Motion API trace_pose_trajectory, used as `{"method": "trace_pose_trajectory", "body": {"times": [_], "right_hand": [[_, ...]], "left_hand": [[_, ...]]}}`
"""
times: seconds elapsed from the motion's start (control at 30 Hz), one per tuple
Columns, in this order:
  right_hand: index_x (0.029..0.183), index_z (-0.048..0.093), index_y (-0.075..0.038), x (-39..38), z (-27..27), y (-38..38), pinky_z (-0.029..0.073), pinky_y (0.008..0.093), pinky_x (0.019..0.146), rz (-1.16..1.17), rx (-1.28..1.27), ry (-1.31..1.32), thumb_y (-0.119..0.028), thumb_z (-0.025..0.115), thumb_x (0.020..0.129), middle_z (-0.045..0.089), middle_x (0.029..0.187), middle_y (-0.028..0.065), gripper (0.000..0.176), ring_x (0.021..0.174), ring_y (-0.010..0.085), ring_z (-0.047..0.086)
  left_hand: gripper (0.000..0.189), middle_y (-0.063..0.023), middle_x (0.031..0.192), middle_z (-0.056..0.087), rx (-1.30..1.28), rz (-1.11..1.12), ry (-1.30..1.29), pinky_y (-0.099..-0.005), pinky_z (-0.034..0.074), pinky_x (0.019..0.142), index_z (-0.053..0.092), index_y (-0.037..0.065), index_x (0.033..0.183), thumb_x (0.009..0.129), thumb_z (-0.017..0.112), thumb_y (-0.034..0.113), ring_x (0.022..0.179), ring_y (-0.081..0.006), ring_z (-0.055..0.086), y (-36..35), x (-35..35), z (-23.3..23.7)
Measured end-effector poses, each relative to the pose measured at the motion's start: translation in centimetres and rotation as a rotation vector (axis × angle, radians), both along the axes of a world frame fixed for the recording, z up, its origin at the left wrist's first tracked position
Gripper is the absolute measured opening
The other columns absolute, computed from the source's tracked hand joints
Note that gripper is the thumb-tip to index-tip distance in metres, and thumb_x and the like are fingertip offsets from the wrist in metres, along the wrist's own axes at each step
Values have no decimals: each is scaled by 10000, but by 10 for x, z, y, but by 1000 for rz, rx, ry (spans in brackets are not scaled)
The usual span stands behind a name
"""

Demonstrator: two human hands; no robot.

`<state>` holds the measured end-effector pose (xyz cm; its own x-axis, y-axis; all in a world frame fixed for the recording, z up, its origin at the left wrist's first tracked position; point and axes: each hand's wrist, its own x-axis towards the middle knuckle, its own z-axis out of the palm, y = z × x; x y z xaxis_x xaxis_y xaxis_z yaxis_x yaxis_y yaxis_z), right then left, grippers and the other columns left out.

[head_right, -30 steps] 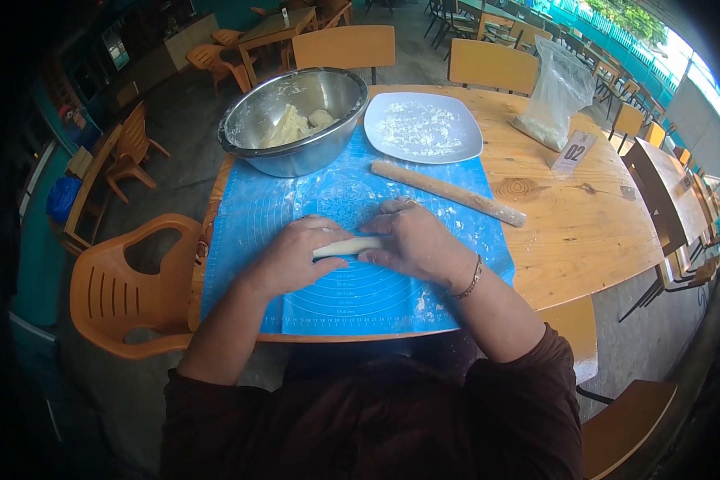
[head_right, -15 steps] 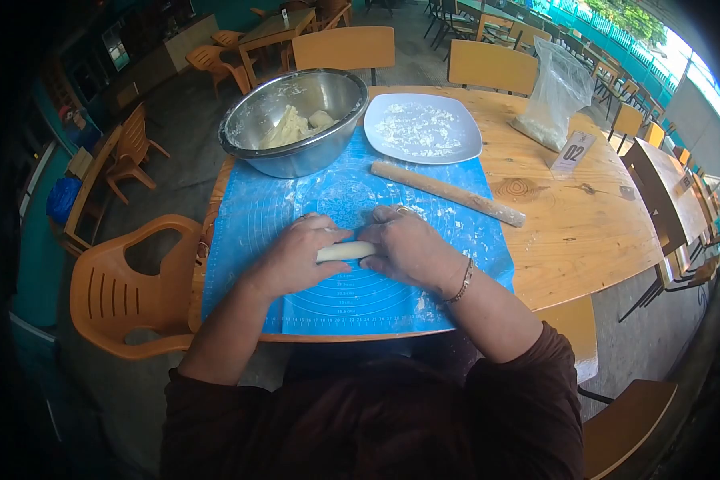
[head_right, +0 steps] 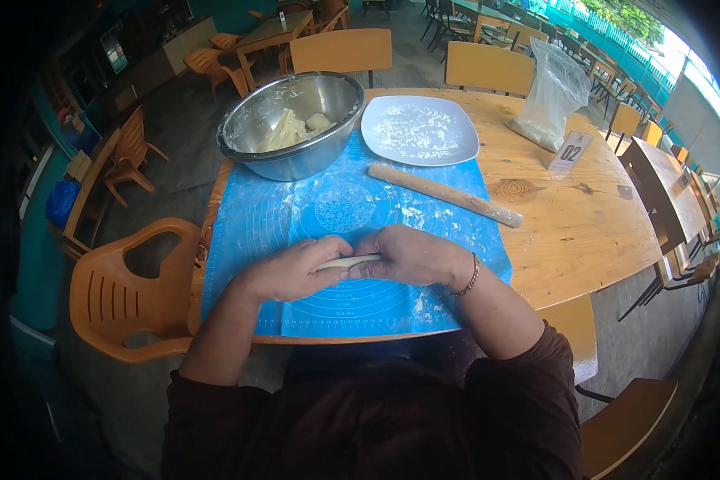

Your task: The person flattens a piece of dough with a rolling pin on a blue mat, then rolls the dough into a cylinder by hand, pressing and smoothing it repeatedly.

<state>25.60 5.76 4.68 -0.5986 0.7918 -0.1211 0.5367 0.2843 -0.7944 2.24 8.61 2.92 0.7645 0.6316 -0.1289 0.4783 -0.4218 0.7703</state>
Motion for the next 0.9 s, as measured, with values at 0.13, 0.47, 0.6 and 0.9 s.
{"method": "trace_pose_trajectory", "body": {"times": [0.13,0.47,0.6,0.9], "right_hand": [[1043,716,-45,4,-7,3,514,401,761,34,149,-71,-319,679,947,697,856,173,292,812,322,671],[1027,702,-34,3,-12,5,500,413,733,36,203,-219,-304,710,928,685,871,169,288,780,335,644],[1074,708,-31,2,-7,-1,519,430,793,6,346,-183,-278,717,919,685,1028,166,292,897,346,649],[1403,440,111,-40,-9,-44,344,499,1165,-142,834,-333,-351,585,994,455,1438,323,634,1379,466,419]], "left_hand": [[271,-165,969,660,19,-103,76,-404,503,744,578,-4,1114,1022,575,251,849,-279,650,-2,-1,10],[261,-175,952,653,244,-30,177,-448,492,775,606,17,1078,1002,592,265,876,-334,643,-9,-1,9],[264,-153,990,670,383,-1,114,-423,508,832,681,1,1097,912,699,188,952,-325,646,-6,-6,7],[116,-194,932,671,418,63,59,-450,517,853,702,-18,914,827,717,59,923,-370,656,-13,-25,12]]}}
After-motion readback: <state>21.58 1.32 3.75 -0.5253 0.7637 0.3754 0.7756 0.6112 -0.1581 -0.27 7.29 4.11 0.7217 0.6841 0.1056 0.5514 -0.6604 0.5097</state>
